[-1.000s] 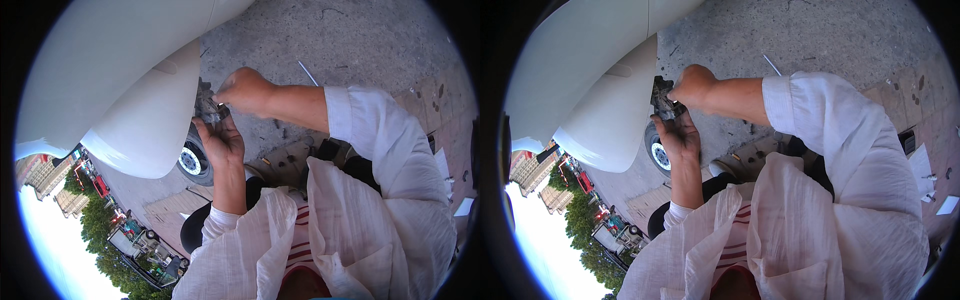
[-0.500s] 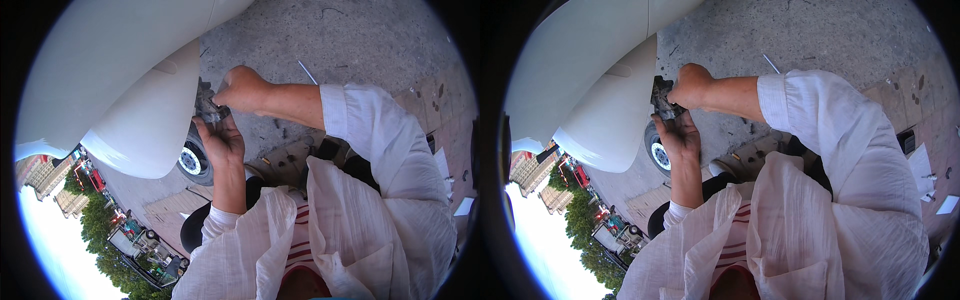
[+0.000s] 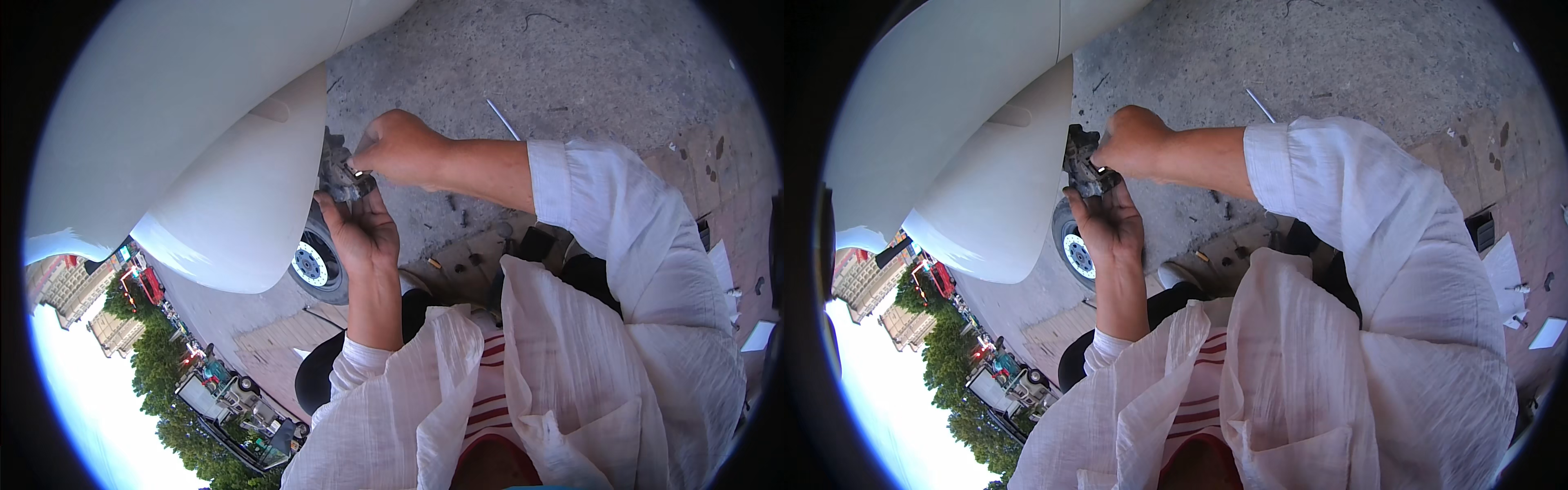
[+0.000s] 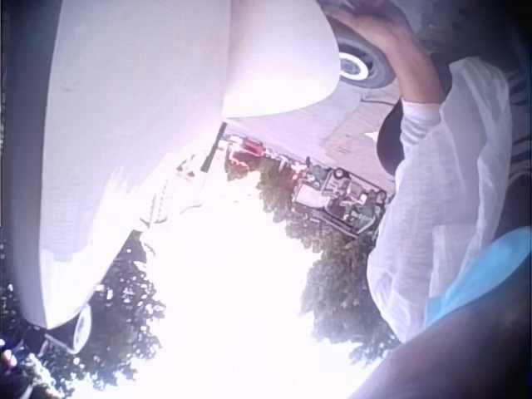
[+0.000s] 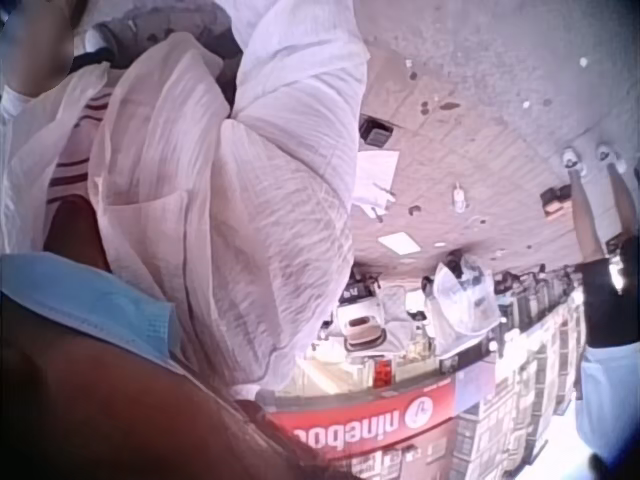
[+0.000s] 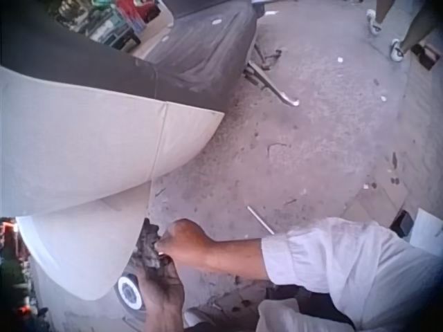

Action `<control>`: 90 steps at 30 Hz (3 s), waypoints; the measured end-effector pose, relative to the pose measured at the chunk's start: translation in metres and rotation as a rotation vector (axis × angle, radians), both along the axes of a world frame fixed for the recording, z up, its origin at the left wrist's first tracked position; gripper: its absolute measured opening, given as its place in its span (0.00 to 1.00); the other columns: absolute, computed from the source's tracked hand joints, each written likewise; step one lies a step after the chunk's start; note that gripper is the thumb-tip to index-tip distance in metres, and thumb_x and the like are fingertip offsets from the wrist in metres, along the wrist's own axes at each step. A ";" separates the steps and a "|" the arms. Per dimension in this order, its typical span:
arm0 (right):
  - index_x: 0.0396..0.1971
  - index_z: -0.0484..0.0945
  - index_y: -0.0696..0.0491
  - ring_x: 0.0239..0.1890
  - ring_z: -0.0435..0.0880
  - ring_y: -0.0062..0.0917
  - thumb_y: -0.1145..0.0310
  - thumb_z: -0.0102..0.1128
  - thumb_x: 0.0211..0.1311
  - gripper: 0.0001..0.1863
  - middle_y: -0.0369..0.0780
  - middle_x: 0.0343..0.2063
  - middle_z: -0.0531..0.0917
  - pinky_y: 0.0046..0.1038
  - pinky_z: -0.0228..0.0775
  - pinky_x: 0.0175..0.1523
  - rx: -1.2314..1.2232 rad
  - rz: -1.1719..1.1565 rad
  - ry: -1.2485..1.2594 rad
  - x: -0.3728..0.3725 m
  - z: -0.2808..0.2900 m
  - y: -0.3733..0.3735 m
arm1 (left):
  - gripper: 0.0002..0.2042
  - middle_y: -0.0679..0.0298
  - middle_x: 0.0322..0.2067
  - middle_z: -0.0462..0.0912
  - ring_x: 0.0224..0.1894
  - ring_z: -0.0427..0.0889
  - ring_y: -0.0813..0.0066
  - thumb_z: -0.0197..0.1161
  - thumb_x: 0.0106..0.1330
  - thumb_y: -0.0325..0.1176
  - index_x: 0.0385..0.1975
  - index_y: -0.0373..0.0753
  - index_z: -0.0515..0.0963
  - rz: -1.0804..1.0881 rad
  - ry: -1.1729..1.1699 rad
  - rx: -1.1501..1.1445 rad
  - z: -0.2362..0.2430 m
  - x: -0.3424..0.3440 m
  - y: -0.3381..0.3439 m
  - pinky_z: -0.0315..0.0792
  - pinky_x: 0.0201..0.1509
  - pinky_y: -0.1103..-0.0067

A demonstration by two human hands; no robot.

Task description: The person works on a small metal component near the front wheel of a white scooter, repeatedly inserting and removing a small pin or clip with their fingers. They rotate the part to access different sides and continue the same insertion/removal cycle throughout the clip.

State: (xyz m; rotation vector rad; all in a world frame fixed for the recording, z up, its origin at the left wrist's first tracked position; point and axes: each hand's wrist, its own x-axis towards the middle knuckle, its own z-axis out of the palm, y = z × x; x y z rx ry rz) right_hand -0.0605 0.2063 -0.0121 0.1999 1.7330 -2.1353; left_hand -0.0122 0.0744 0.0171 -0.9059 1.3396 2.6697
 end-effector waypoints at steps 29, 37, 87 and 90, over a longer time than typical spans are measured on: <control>0.28 0.81 0.65 0.25 0.80 0.27 0.68 0.66 0.46 0.15 0.45 0.25 0.82 0.28 0.73 0.30 -0.124 0.106 -0.081 -0.012 0.003 0.008 | 0.25 0.57 0.54 0.76 0.58 0.75 0.66 0.53 0.70 0.49 0.56 0.34 0.69 -0.020 -0.021 -0.072 0.002 0.001 0.002 0.68 0.66 0.72; 0.22 0.79 0.66 0.24 0.79 0.28 0.68 0.65 0.44 0.14 0.46 0.21 0.81 0.29 0.71 0.28 0.014 0.126 -0.054 -0.014 0.016 0.012 | 0.25 0.56 0.54 0.76 0.58 0.75 0.68 0.56 0.69 0.47 0.55 0.32 0.68 -0.003 -0.012 -0.034 0.001 0.001 -0.001 0.70 0.65 0.74; 0.40 0.76 0.61 0.36 0.76 0.24 0.56 0.60 0.64 0.20 0.39 0.34 0.78 0.27 0.74 0.40 -0.607 0.278 -0.166 -0.006 -0.018 -0.003 | 0.26 0.57 0.54 0.76 0.57 0.75 0.67 0.54 0.69 0.51 0.56 0.34 0.70 -0.037 -0.049 -0.158 0.006 0.000 -0.004 0.69 0.64 0.73; 0.40 0.77 0.61 0.36 0.77 0.24 0.56 0.60 0.65 0.20 0.40 0.34 0.79 0.27 0.74 0.40 -0.615 0.302 -0.155 -0.008 -0.021 -0.003 | 0.26 0.58 0.53 0.76 0.57 0.74 0.67 0.55 0.68 0.51 0.56 0.35 0.70 -0.042 -0.067 -0.130 0.005 -0.002 -0.005 0.69 0.64 0.73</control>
